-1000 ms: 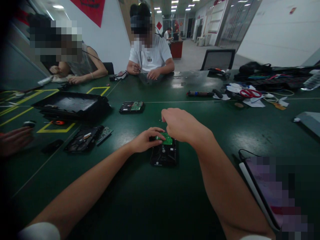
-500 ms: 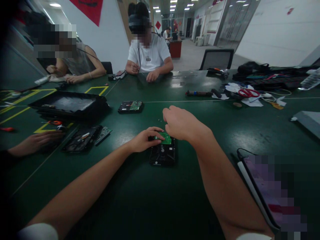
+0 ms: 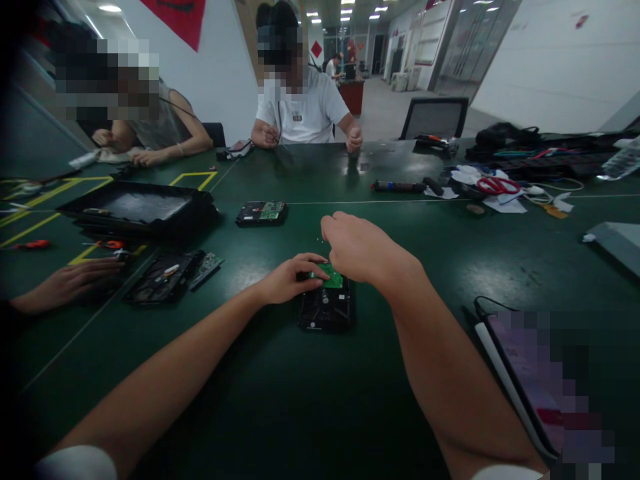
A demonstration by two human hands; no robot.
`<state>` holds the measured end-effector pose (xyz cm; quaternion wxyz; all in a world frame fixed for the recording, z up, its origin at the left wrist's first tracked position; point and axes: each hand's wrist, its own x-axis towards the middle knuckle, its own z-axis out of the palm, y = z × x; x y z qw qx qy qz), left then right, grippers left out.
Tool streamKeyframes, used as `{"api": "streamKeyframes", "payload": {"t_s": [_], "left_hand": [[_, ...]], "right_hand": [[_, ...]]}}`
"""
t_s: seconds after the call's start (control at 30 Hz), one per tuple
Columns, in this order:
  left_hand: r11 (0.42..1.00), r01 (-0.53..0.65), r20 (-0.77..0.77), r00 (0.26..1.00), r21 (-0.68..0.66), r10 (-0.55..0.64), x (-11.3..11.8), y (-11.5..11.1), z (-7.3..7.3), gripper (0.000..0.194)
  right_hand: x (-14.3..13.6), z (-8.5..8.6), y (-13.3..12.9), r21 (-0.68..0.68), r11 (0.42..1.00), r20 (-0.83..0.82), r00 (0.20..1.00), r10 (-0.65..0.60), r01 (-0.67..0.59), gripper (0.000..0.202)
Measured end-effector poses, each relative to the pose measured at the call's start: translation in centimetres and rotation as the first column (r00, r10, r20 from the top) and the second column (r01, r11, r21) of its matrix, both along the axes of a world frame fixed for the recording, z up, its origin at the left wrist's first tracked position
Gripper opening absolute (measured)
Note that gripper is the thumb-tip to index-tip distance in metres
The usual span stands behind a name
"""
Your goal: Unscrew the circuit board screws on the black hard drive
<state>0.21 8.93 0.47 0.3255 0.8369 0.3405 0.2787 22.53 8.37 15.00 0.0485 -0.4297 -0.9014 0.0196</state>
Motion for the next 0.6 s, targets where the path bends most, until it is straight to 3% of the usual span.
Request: {"api": "streamKeyframes", "payload": {"t_s": [0.17, 0.33, 0.5, 0.6], "left_hand": [[1.0, 0.006, 0.001, 1.0, 0.004, -0.006, -0.01, 0.03, -0.07, 0.019], [1.0, 0.004, -0.013, 1.0, 0.0, -0.004, 0.0, -0.08, 0.17, 0.019], [1.0, 0.0, -0.004, 1.0, -0.003, 0.0, -0.01, -0.05, 0.04, 0.019], [1.0, 0.002, -0.008, 1.0, -0.004, -0.002, -0.04, -0.04, 0.05, 0.019]], "right_hand": [[-0.03, 0.09, -0.06, -0.009, 0.998, 0.023, 0.998, -0.057, 0.058, 0.017], [0.03, -0.07, 0.05, -0.018, 1.0, -0.02, 1.0, 0.007, -0.007, 0.023], [0.15, -0.03, 0.26, -0.006, 0.996, 0.024, 0.996, -0.089, 0.09, 0.017], [0.3, -0.05, 0.27, -0.018, 0.999, 0.001, 0.999, -0.051, 0.051, 0.022]]}}
